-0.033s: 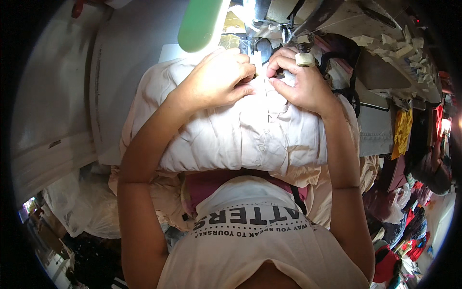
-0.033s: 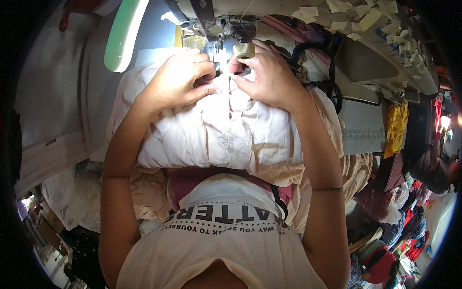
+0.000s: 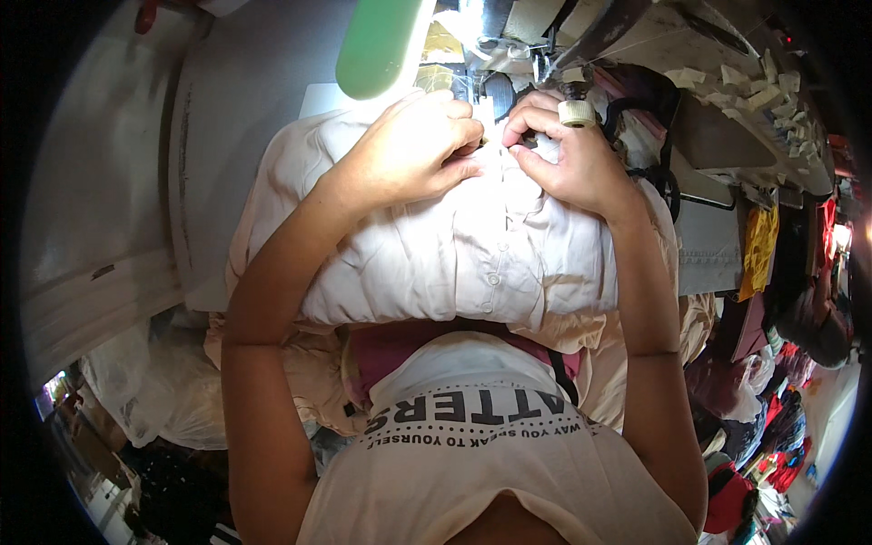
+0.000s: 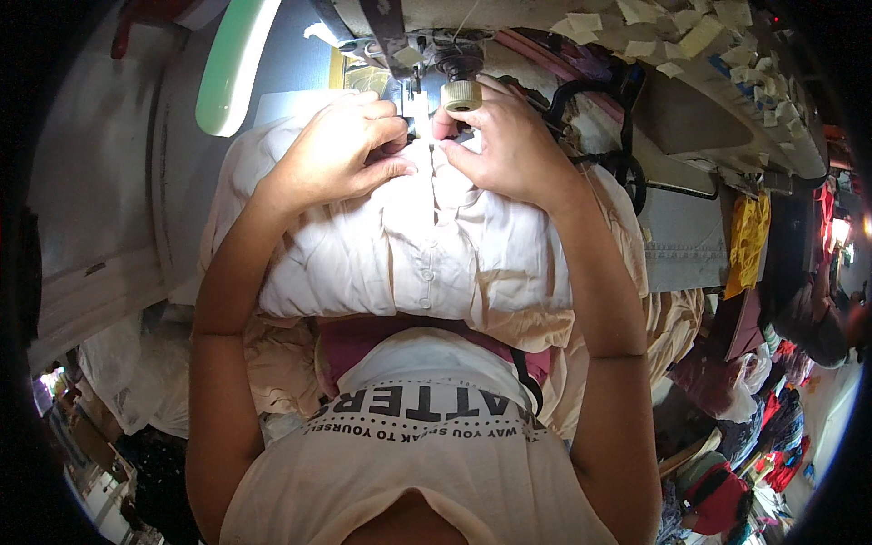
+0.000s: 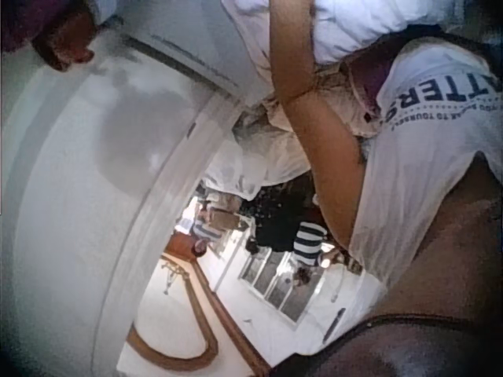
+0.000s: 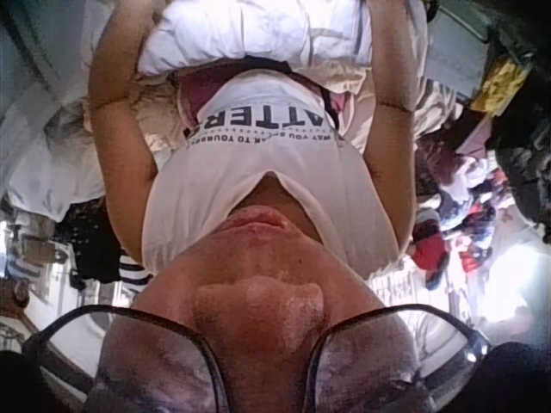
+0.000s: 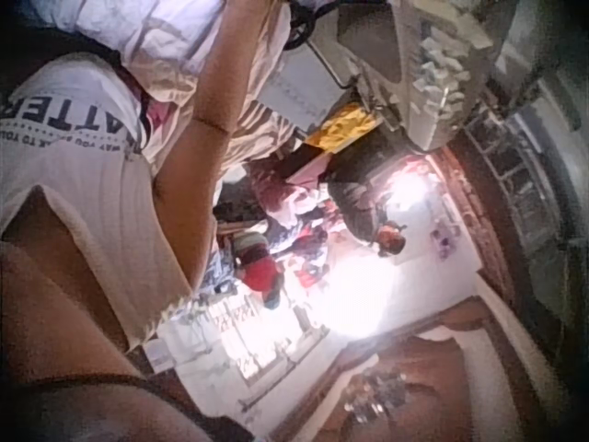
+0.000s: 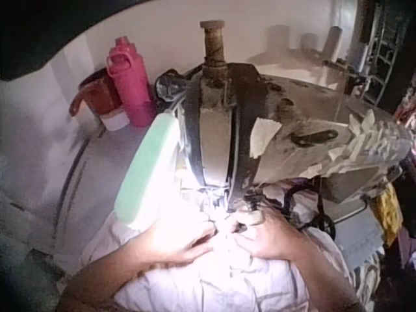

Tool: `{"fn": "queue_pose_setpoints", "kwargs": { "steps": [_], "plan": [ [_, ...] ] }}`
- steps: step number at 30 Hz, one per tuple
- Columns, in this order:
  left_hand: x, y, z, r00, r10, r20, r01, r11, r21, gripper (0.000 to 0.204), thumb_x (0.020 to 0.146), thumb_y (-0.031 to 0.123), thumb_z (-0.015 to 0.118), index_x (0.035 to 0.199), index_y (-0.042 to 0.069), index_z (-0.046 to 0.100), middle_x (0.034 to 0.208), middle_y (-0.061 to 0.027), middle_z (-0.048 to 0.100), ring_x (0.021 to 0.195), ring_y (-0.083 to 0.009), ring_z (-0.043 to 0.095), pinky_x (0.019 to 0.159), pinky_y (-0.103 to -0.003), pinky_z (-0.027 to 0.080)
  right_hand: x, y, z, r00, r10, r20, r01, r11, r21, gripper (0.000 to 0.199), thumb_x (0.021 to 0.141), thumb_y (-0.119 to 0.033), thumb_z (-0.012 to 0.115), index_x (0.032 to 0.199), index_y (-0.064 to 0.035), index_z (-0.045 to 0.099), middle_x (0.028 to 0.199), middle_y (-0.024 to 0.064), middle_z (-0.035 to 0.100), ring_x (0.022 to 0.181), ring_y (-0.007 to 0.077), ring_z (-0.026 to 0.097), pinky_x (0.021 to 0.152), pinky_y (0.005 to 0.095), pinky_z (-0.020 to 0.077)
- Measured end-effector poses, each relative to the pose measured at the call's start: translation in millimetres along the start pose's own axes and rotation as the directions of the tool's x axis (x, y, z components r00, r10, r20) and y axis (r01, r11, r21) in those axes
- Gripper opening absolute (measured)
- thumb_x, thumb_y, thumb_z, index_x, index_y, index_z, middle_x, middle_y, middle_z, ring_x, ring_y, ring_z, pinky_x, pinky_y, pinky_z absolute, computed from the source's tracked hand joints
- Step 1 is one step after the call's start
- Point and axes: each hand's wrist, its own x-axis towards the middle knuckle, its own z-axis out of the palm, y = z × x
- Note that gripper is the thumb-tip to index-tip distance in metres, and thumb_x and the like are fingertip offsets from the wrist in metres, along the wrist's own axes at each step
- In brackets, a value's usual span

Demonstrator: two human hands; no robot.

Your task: The person sews a button onto a light-colored shirt using a sewing machine.

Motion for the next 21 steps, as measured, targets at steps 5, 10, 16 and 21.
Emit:
{"fn": "queue_pose_setpoints", "kwargs": {
  "steps": [5, 10, 16, 21],
  "plan": [
    [-4, -7, 5, 0.97, -0.2, -0.139, 0.167, 0.962, -0.216, 0.026, 0.073, 0.023, 0.07, 0.069, 0.004, 0.053, 0.059, -0.0079, 0.051, 0.054, -0.024, 0.049, 0.052, -0.032, 0.041, 1, -11, 9, 0.99, 0.092, -0.106, -0.081, 0.991, 0.105, 0.013, 0.069, -0.015, 0.066, 0.072, -0.0032, 0.06, 0.073, 0.0102, 0.06, 0.074, 0.0248, 0.058, 0.069, 0.0346, 0.0448],
    [-1, -7, 11, 0.929, -0.202, -0.311, 0.137, 0.966, -0.218, 0.019, 0.071, 0.018, 0.071, 0.072, 0.005, 0.058, 0.057, -0.0058, 0.049, 0.051, -0.0196, 0.048, 0.049, -0.029, 0.04, 4, -16, 27, 0.956, 0.21, -0.204, -0.209, 0.978, 0.025, 0.015, 0.067, -0.017, 0.067, 0.07, -0.004, 0.061, 0.068, 0.0083, 0.062, 0.064, 0.0209, 0.06, 0.06, 0.0319, 0.0462],
    [-1, -21, 13, 0.932, 0.14, -0.333, -0.063, 0.971, 0.231, 0.014, 0.069, 0.015, 0.07, 0.081, 0.009, 0.064, 0.06, -0.0033, 0.044, 0.056, -0.019, 0.049, 0.052, -0.031, 0.043, 12, -14, 34, 0.906, 0.325, -0.272, -0.325, 0.945, 0.046, 0.013, 0.066, -0.017, 0.066, 0.07, -0.0061, 0.062, 0.063, 0.0077, 0.061, 0.06, 0.0204, 0.06, 0.056, 0.0312, 0.0467],
    [-1, -27, 16, 0.949, 0.106, -0.298, -0.042, 0.976, 0.213, 0.014, 0.069, 0.013, 0.067, 0.083, 0.01, 0.065, 0.068, -0.0035, 0.047, 0.064, -0.0205, 0.051, 0.057, -0.032, 0.044, 13, -10, 36, 0.882, 0.394, -0.259, -0.383, 0.919, 0.094, 0.012, 0.068, -0.019, 0.066, 0.07, -0.0071, 0.062, 0.063, 0.0066, 0.061, 0.057, 0.0202, 0.06, 0.054, 0.0308, 0.0467]
  ]
}}
